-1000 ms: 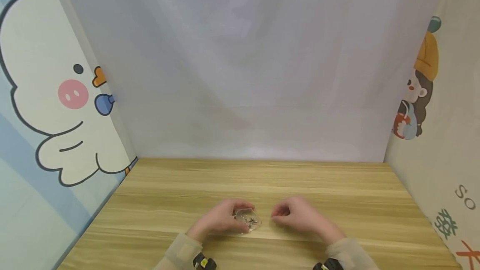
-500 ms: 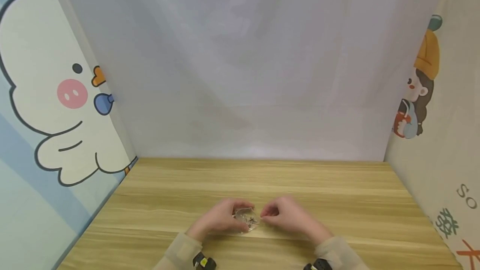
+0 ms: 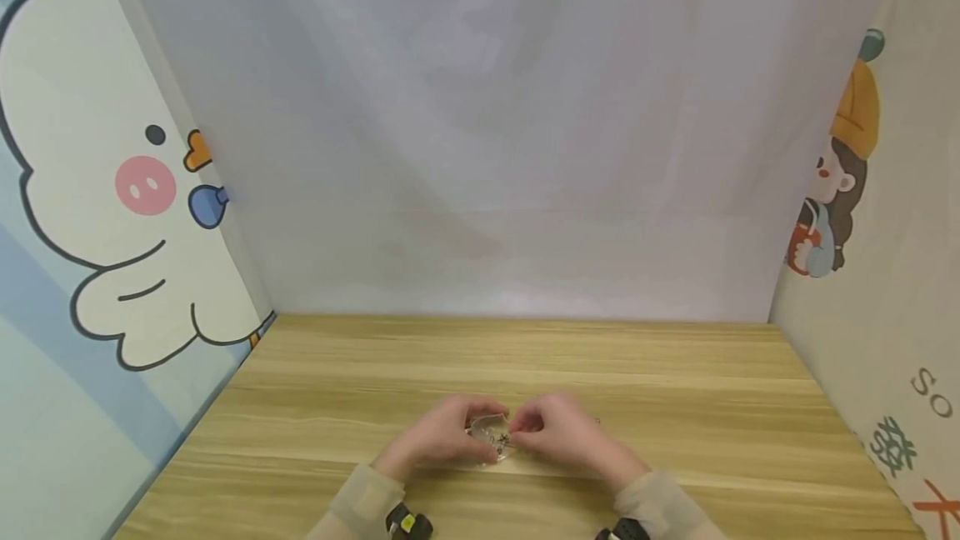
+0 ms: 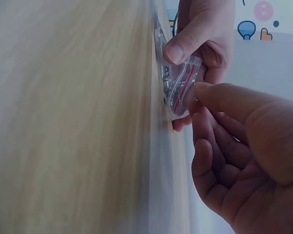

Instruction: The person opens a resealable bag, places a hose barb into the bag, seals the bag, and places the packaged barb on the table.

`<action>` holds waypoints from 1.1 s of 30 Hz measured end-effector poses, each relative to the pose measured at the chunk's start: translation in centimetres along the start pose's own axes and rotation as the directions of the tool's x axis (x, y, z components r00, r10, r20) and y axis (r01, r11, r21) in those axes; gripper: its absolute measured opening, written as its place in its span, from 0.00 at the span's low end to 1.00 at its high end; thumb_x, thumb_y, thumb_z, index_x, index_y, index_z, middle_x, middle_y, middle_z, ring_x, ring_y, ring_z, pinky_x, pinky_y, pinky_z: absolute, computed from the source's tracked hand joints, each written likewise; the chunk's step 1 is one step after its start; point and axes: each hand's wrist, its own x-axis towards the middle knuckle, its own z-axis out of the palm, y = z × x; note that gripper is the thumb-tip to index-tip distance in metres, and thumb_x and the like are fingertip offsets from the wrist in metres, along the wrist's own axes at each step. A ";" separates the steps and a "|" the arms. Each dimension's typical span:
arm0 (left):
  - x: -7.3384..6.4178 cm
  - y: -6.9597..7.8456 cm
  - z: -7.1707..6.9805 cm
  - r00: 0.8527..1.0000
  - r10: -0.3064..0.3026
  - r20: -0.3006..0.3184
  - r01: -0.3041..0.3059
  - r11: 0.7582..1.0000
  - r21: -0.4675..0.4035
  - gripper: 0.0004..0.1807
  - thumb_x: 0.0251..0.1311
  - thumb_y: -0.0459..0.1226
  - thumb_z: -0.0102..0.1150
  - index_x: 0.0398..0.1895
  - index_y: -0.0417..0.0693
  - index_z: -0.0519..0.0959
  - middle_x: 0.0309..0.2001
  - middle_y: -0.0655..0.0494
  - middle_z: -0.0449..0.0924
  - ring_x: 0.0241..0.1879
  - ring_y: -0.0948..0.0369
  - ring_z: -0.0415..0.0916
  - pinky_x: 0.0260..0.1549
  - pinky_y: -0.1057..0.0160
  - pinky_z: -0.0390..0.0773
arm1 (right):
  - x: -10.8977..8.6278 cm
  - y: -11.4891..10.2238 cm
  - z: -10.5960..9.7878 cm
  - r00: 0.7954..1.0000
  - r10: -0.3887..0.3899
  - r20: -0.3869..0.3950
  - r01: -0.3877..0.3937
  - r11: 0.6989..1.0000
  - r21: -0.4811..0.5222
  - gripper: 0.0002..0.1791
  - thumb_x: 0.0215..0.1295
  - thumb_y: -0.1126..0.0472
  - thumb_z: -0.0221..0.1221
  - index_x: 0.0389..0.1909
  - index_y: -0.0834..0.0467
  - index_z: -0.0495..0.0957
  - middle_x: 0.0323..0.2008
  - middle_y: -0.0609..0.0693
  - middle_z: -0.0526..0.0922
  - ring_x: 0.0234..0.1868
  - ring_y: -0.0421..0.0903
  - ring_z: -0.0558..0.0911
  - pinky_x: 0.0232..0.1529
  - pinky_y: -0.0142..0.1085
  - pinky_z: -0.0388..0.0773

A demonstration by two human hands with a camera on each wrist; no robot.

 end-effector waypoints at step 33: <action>0.0 0.2 0.0 1.000 0.020 -0.015 -0.020 1.000 0.006 0.34 0.49 0.41 0.85 0.63 0.52 0.86 0.61 0.62 0.85 0.61 0.61 0.78 0.64 0.55 0.76 | 0.0 -0.2 0.2 0.999 0.009 -0.048 -0.010 1.000 -0.017 0.03 0.68 0.64 0.72 0.40 0.59 0.91 0.34 0.41 0.90 0.34 0.35 0.84 0.37 0.32 0.83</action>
